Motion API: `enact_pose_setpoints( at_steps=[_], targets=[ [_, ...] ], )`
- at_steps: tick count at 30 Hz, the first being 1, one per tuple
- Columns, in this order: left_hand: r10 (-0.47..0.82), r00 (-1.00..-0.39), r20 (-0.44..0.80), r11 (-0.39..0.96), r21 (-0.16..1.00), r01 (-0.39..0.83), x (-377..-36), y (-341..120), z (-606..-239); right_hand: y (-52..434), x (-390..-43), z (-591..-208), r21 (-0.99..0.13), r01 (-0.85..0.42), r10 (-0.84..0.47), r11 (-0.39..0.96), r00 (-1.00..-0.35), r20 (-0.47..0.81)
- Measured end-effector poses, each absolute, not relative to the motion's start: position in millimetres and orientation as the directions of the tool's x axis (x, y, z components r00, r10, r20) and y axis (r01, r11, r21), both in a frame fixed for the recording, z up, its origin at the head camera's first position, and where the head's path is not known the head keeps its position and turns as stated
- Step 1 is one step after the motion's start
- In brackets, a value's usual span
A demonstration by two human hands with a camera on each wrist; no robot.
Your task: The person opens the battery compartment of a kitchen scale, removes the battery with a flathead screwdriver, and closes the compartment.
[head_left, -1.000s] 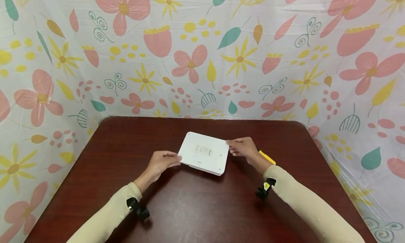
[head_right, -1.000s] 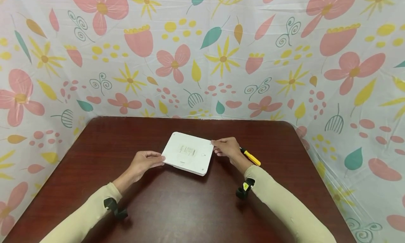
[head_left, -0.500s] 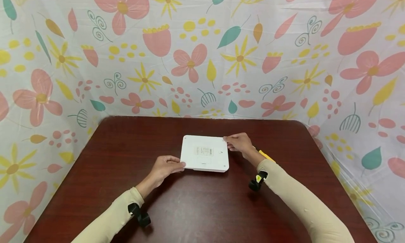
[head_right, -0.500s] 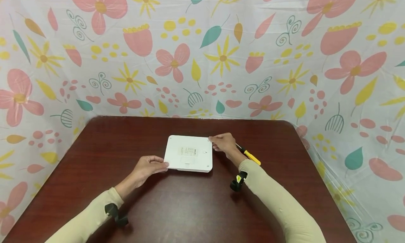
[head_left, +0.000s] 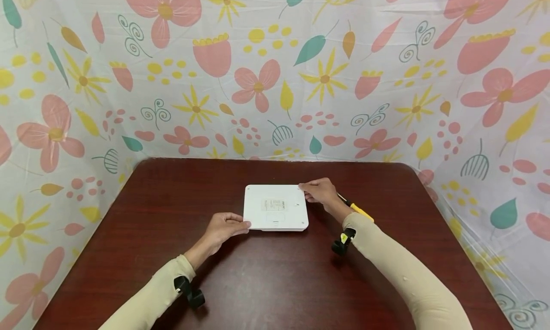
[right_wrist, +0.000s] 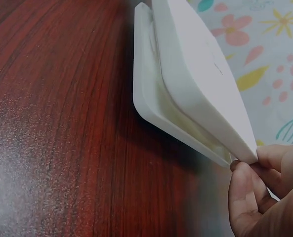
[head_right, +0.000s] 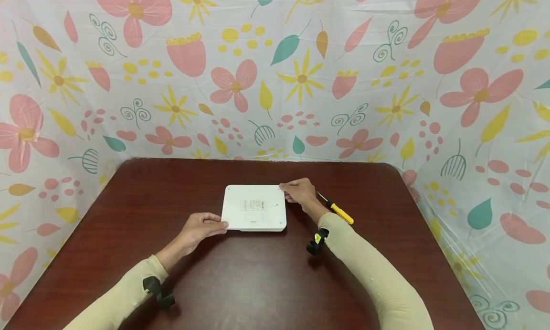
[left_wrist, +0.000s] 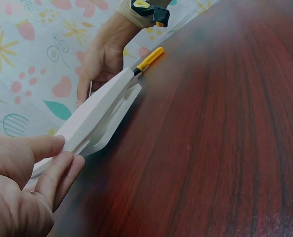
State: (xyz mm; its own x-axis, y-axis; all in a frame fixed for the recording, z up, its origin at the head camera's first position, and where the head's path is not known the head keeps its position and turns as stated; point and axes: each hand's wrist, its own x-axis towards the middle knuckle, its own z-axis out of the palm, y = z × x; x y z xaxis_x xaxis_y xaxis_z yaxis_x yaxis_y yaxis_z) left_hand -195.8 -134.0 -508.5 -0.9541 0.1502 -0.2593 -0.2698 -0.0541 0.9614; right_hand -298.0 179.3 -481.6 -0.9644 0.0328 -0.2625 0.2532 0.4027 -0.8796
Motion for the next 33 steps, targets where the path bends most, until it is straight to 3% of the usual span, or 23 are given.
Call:
enact_pose_setpoints(
  at_steps=[18,33],
  targets=[
    [0.127,-0.952,-0.279,-0.032,0.958,-0.285,-196.4,-138.2,-515.0,176.7,-293.7,-490.9,-0.882,0.25,0.012,0.4,-0.963,-0.268],
    [0.192,-0.948,-0.255,-0.023,0.964,-0.264,-201.1,-142.0,-514.4,179.0,-291.2,-491.6,-0.882,0.24,0.0,0.406,-0.965,-0.263]
  ],
)
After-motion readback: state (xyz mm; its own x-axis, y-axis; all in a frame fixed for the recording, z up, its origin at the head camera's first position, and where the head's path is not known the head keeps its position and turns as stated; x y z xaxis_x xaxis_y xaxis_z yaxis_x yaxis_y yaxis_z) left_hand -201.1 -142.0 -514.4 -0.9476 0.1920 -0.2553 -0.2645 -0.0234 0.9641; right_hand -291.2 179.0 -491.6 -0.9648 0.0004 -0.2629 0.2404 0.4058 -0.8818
